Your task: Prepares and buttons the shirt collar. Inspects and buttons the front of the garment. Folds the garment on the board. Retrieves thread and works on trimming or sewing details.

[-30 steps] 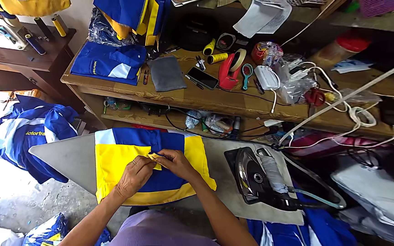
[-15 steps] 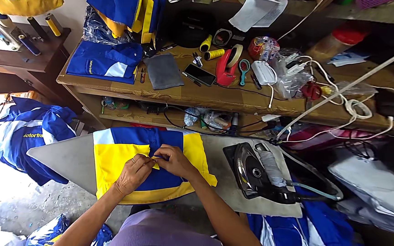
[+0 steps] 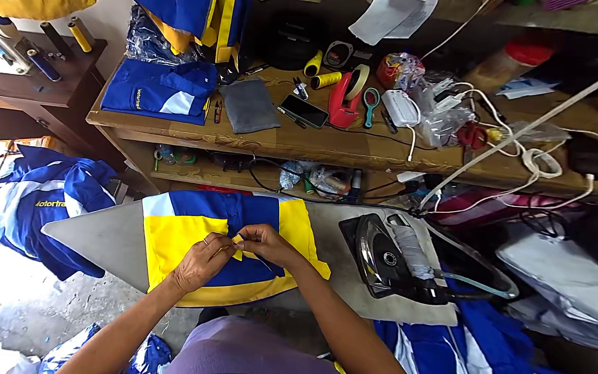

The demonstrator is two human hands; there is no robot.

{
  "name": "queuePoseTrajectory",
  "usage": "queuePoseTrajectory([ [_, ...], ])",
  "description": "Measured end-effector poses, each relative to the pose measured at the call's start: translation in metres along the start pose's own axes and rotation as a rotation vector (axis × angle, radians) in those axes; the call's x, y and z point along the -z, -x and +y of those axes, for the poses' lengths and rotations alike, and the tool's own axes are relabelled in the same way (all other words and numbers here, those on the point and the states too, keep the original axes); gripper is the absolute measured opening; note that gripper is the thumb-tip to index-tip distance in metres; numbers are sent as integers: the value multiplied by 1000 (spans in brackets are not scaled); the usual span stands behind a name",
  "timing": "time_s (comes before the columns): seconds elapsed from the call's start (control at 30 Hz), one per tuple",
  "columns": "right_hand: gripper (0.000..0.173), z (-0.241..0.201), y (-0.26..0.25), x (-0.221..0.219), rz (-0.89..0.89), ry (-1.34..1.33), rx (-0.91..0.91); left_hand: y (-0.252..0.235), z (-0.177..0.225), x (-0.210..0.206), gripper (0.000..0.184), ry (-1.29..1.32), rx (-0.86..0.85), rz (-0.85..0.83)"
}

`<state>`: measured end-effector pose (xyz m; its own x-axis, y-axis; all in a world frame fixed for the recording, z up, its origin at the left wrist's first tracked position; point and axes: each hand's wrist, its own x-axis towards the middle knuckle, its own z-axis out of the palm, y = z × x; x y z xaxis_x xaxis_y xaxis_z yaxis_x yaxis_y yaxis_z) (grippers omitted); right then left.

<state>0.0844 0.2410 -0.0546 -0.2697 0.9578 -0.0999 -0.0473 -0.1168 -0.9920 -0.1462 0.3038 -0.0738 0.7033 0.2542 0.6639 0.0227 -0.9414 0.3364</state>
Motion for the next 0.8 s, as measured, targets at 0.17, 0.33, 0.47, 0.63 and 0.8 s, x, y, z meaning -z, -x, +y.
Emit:
queuePoseTrajectory([
  [0.17,13,6,6,-3,48,45,-39,1,7,2,16,59,78,-87],
  [0.33,15,14,10,-7,96,102,-79,4,6,3,20,157,158,-160],
  [0.47,15,13,11,-11,140,129,-87,-1,6,1,18,160,234,-143],
  [0.63,15,8,13,-11,123,103,-59,-9,6,1,15,218,364,-150],
  [0.8,16,2,12,-15,135,120,-77,-12,6,2,11,116,324,-146],
])
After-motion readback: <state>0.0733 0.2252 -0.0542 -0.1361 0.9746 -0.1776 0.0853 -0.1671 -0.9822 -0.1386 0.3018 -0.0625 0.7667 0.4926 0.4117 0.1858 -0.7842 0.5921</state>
